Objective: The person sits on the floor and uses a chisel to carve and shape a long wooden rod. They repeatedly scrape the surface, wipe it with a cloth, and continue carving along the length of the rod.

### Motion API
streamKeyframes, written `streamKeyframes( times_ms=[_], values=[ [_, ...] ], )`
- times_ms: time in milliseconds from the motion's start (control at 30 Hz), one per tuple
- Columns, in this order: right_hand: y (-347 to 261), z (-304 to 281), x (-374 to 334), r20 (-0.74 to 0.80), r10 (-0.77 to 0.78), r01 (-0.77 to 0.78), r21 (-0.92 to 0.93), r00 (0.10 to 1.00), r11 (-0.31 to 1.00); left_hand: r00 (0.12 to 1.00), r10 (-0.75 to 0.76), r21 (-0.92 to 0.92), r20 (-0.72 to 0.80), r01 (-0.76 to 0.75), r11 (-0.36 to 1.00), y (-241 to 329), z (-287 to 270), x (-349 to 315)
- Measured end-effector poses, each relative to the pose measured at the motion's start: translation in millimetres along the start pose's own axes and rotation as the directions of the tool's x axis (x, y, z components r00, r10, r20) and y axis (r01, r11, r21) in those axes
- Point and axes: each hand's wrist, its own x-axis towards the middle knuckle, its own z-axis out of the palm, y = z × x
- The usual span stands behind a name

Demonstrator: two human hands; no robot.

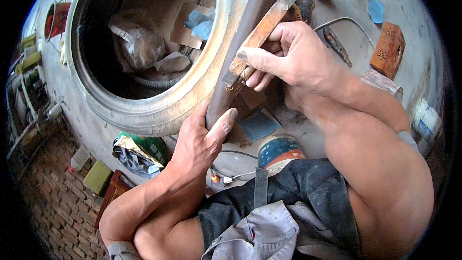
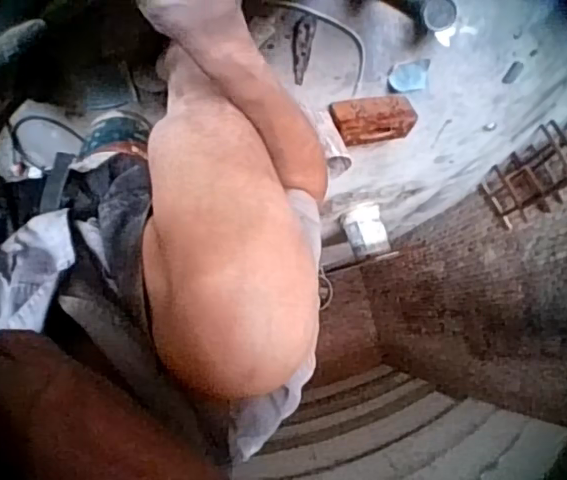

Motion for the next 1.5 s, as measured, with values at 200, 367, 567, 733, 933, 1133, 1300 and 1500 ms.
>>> streamKeyframes(
  times_ms=[200,367,567,733,933,1133,1300,1500],
  values=[
    [0,-1,0,0.014,-0.013,0.013,0.002,1.0,1.0,0.999,-0.052,-0.046,0.016,0.053,0.998,-4,0,-2],
    [5,-6,6,-0.053,-0.013,0.014,0.032,0.999,0.999,0.994,-0.103,-0.044,0.027,0.104,0.994,-1,-1,-1],
    [5,-7,2,-0.038,-0.024,0.024,0.014,0.999,1.0,0.999,-0.039,-0.072,0.02,0.04,0.997,-4,1,0],
    [7,-5,6,-0.053,0.004,-0.001,0.051,0.999,0.999,0.997,-0.082,-0.082,0.015,0.083,0.993,-6,0,0],
    [6,-12,5,-0.078,-0.03,0.032,0.018,0.997,0.999,0.995,-0.093,-0.08,0.019,0.095,0.992,-3,0,-1],
    [8,-18,5,-0.121,-0.025,0.032,0.059,0.992,0.998,0.997,-0.076,-0.088,0.024,0.078,0.993,-6,0,0],
    [12,-23,13,-0.136,-0.095,0.099,0.021,0.986,0.995,0.995,-0.092,-0.1,0.031,0.095,0.99,-4,-1,0],
    [13,-14,1,0.016,-0.041,0.041,0.053,0.999,0.998,0.991,-0.125,-0.223,0.053,0.134,0.966,0,2,-2]
  ],
)
